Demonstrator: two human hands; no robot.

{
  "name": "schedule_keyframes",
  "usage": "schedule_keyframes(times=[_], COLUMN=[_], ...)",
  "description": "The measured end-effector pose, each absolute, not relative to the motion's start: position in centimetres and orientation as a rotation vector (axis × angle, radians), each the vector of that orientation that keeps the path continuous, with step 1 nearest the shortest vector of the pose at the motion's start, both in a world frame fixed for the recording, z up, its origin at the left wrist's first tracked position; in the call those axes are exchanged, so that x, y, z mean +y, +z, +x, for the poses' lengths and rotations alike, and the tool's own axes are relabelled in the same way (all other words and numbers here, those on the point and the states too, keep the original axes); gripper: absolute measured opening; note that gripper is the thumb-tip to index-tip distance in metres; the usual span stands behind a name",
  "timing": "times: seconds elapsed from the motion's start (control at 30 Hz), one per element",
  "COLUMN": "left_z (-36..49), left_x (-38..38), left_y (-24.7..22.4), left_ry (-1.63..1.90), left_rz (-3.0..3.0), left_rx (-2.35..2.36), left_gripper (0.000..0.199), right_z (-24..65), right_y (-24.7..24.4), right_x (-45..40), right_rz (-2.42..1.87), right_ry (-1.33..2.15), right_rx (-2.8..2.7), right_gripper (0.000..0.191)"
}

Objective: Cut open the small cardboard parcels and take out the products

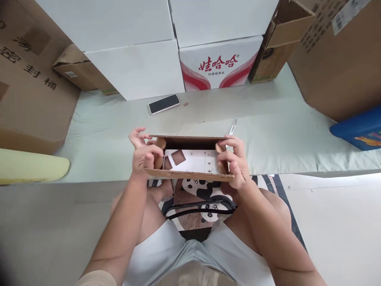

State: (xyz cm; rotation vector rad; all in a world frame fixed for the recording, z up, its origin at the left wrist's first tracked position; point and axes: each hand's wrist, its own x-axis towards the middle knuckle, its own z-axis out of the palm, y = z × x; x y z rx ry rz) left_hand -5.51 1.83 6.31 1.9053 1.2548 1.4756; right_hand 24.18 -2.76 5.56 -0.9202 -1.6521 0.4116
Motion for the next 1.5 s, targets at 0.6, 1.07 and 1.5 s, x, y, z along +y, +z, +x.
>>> schedule_keyframes(times=[0.6, 1.07, 1.5], left_z=[0.3, 4.6, 3.3], left_x=[0.4, 3.4, 3.9], left_y=[21.9, 20.8, 23.9], left_ry=[-0.015, -0.771, -0.303], left_rz=[2.366, 2.252, 2.347], left_rx=[0.832, 1.028, 1.172], left_gripper=[0.024, 0.092, 0.045], right_z=[23.1, 22.7, 23.1], right_y=[3.8, 3.5, 3.1], right_x=[-2.6, -2.1, -2.3], right_rz=[-0.622, -0.541, -0.785], right_ry=[0.259, 0.429, 0.438], right_rx=[-1.675, -1.639, -1.705], right_gripper=[0.040, 0.050, 0.060])
